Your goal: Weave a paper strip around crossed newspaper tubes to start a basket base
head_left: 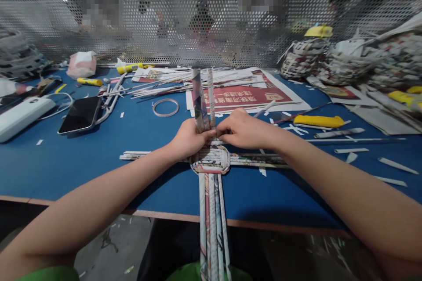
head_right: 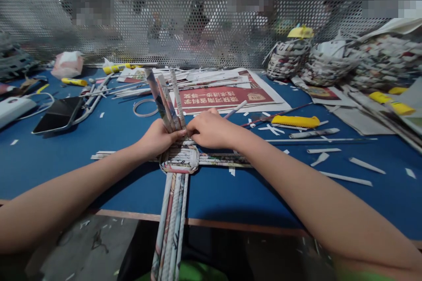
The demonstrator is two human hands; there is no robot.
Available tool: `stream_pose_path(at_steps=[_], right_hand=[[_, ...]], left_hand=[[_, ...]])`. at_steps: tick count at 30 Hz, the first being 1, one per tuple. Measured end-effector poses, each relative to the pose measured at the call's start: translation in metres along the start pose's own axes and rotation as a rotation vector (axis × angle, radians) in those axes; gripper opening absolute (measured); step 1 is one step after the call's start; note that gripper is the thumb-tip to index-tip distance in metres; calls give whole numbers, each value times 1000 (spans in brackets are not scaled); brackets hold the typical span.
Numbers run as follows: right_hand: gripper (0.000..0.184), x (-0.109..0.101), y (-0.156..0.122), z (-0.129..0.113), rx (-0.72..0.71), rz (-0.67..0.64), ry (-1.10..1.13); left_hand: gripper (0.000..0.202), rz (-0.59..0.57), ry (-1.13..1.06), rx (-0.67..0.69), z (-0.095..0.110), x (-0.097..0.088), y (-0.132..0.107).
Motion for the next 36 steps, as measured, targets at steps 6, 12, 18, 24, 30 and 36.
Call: stream_pose_path(at_steps=[6, 12, 18, 24, 30, 36], right_hand=[[24, 7, -3, -5, -117, 26, -44], [22, 17, -1, -3, -94, 30, -89], [19, 18, 1, -4, -22, 85, -233], [13, 14, -2, -3, 17, 106, -242], [12, -2, -7, 2, -34, 271, -319], [15, -2, -9, 2, -59, 214, -306]], left_hand=[[12, 103, 25, -38, 4, -11, -1], [15, 85, 119, -64, -4, -17, 1], [21, -107, 15, -100, -11, -5, 0], [20, -123, -50, -140, -15, -1, -1], [19, -24, -108, -207, -18, -3, -4], [15, 32, -247, -282, -19, 0, -8]])
Point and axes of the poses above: each hand's wrist, its own y-axis towards the middle knuckle, its own x-axis out of the palm, z = x × y, the point moved 8 cm from there along y, towards the middle knuckle, and after that the axes turned 15 degrees about x, right-handed, at the moved point
